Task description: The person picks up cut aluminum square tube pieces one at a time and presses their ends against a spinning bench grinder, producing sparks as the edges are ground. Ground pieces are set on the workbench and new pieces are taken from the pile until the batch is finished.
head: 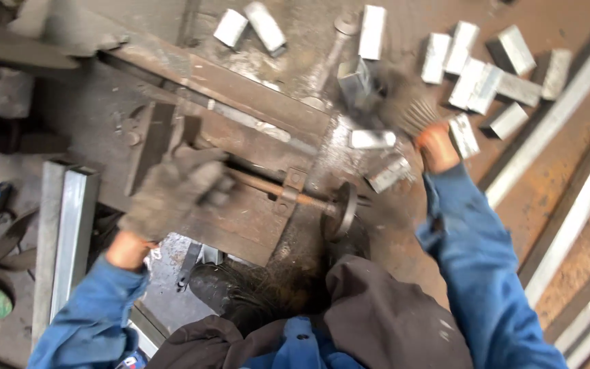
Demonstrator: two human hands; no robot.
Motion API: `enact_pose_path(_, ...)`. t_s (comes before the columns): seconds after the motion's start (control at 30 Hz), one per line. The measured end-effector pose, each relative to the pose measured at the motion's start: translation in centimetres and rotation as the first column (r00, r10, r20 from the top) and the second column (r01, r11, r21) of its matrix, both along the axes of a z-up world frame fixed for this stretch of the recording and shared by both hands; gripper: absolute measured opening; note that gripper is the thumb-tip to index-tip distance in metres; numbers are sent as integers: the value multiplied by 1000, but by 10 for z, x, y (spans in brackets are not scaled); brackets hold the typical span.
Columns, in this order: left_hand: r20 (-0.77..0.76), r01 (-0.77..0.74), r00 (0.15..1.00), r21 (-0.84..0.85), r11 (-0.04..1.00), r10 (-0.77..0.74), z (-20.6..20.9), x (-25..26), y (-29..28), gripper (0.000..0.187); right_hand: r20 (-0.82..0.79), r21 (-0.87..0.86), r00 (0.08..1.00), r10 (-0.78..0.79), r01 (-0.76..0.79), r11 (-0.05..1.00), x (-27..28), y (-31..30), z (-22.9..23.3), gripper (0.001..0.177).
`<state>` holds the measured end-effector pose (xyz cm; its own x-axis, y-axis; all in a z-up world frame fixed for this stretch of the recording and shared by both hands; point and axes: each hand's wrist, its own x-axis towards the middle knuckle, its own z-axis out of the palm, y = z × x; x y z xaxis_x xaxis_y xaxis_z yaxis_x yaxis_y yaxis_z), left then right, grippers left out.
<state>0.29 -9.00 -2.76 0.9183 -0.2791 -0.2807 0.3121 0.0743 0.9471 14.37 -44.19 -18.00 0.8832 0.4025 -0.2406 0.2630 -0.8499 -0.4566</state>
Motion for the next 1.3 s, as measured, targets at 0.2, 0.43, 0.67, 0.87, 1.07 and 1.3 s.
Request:
enact_pose_path(0.2,-58,74,997,922,379,-53,-22,-14,-22,70,-588,702,770,249,332,631,-44,81,67,49)
enact_pose_path(0.43,-81,-64,988,553,831,130,-29,-16,12,70,-528,745,664,529,64,664,-71,144,65,44)
enact_pose_path(0.67,-5,-322,935,399,858,354,-15,-28,13,57,-818,572,389,423,628,528,-90,166,80,51)
enact_pose_path(0.87,-156,-412,883,198,890,443,-40,-29,12,52,-865,501,374,335,674,543,-89,152,86,59)
enact_pose_path(1.07,-423,-504,779,19,864,464,-45,-28,13,51,-778,492,286,559,831,259,-75,139,88,34)
enact_pose_path(1.3,-336,-456,830,49,889,444,-34,-29,5,52,-747,635,428,509,685,357,-78,131,55,30)
